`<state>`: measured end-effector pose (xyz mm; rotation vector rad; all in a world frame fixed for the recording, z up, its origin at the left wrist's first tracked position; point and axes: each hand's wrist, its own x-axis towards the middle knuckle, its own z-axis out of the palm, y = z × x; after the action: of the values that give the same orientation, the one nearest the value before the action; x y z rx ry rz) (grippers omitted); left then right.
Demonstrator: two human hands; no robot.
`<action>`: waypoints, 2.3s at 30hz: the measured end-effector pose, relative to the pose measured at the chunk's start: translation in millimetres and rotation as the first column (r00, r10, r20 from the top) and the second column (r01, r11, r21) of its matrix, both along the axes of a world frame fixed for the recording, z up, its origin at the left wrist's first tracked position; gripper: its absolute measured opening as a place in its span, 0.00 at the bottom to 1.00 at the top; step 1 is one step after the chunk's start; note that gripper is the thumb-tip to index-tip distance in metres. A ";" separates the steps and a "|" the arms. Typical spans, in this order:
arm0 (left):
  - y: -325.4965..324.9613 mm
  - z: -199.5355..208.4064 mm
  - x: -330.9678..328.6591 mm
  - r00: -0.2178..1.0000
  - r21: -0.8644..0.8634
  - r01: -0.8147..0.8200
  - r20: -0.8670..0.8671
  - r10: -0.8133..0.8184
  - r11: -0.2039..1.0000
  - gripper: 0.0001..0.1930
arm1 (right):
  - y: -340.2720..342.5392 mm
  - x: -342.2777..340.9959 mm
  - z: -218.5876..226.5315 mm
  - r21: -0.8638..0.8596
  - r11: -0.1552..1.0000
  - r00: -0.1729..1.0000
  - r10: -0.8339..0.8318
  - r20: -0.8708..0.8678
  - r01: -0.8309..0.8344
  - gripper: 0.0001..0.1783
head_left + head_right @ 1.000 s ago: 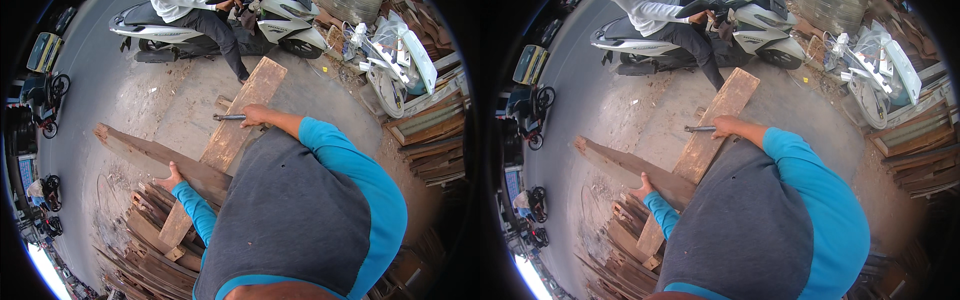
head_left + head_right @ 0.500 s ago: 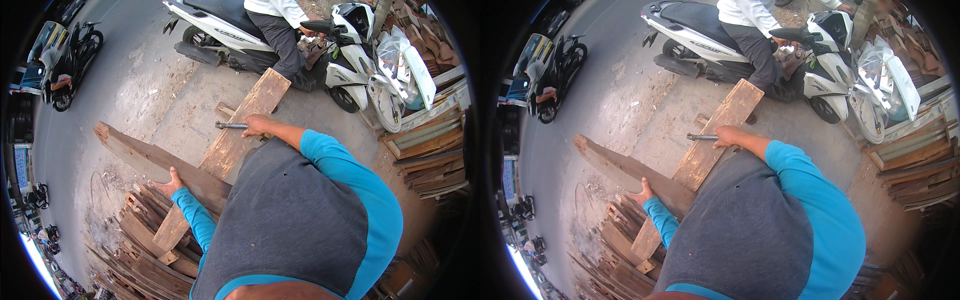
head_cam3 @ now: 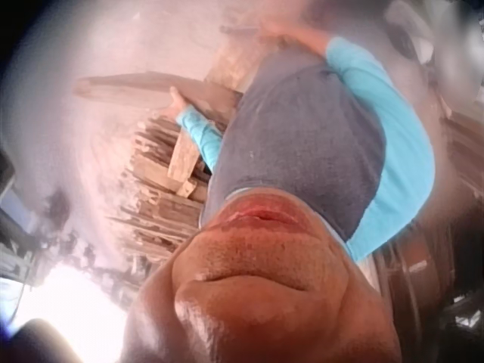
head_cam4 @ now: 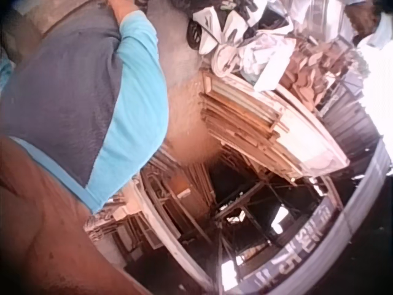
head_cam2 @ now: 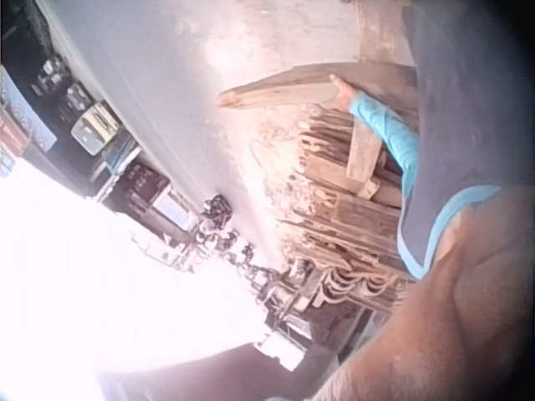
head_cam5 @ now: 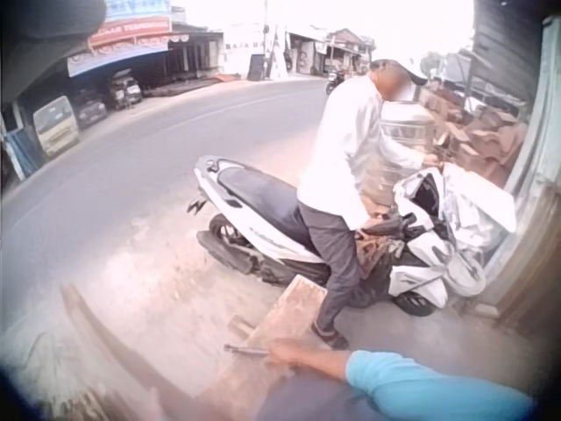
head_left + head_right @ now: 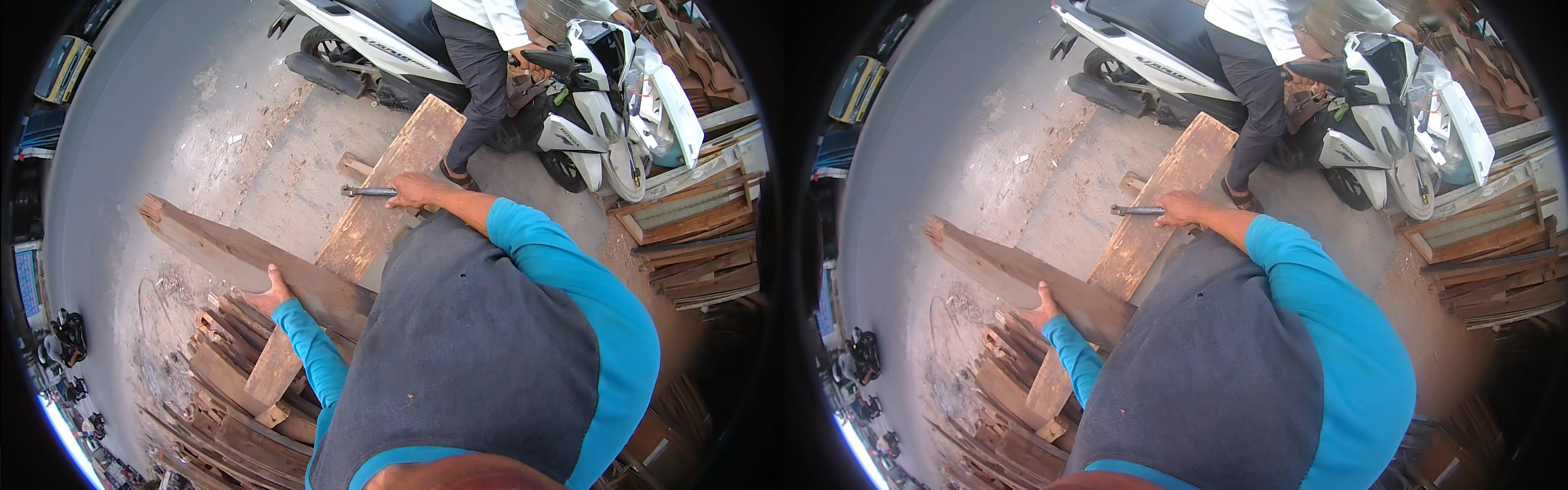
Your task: The person uses a hammer and a small wooden block to repeatedly strike a long wooden plank resting on a metal frame. The person adjusts the plank and block position multiple times while continuing to hammer along its length.
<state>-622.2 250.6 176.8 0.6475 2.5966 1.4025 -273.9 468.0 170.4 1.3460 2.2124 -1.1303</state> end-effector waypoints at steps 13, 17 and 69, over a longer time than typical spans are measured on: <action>187.8 -48.3 143.5 0.665 -0.626 0.676 0.293 -0.687 0.387 0.45 | 65.4 98.8 -26.5 0.371 0.690 0.779 -0.595 -0.200 0.622 0.20; 209.7 -95.5 131.6 0.542 -0.581 0.813 0.727 -0.421 0.043 0.60 | 68.2 118.0 -57.6 0.407 0.623 0.738 -0.625 -0.254 0.668 0.23; 28.4 81.9 128.8 0.887 -0.139 0.200 -0.394 -0.239 0.970 0.24 | 72.6 72.2 12.7 0.066 0.849 0.843 -0.508 -0.175 0.525 0.23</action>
<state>-493.4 279.1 258.7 1.3008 2.7498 1.1667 -201.7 540.6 183.1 2.0577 2.0908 -1.3334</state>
